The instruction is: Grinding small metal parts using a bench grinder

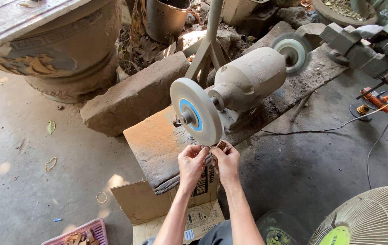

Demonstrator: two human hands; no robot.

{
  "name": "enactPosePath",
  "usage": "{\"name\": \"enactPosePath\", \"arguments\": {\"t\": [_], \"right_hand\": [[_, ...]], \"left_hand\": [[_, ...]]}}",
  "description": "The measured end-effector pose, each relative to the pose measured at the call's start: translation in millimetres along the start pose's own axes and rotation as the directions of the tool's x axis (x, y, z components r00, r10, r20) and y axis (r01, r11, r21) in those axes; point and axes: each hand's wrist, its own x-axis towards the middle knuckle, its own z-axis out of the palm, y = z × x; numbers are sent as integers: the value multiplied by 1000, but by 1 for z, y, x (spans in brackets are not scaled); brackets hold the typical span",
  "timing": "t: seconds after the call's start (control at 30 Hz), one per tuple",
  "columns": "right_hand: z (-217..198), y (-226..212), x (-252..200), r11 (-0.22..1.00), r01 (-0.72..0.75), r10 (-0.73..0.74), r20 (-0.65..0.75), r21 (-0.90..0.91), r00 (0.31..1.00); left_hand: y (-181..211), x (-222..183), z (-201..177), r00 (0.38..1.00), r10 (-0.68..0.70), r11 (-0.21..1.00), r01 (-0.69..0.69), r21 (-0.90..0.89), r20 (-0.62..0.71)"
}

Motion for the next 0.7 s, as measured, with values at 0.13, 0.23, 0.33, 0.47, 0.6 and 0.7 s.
{"name": "enactPosePath", "arguments": {"t": [0.13,0.23,0.33,0.47,0.6,0.7], "right_hand": [[0,16,1,999,-7,7,3,37,1000],[-3,35,-2,997,-69,70,-33,31,997],[-2,38,-7,995,-91,92,-46,33,995],[-4,23,0,998,-52,53,-49,27,997],[5,9,0,999,-8,10,-58,33,998],[8,19,-9,998,-53,55,-61,40,997]], "left_hand": [[-3,2,-10,1000,-7,999,7,-52,2],[-10,2,-19,1000,9,999,-10,-31,-13],[-13,-3,-22,999,1,1000,-2,-13,-48],[-5,0,-4,1000,-4,998,2,-62,-31],[-2,2,1,1000,-1,996,-1,-90,-28],[-3,0,-13,999,35,998,-37,-56,-41]]}}
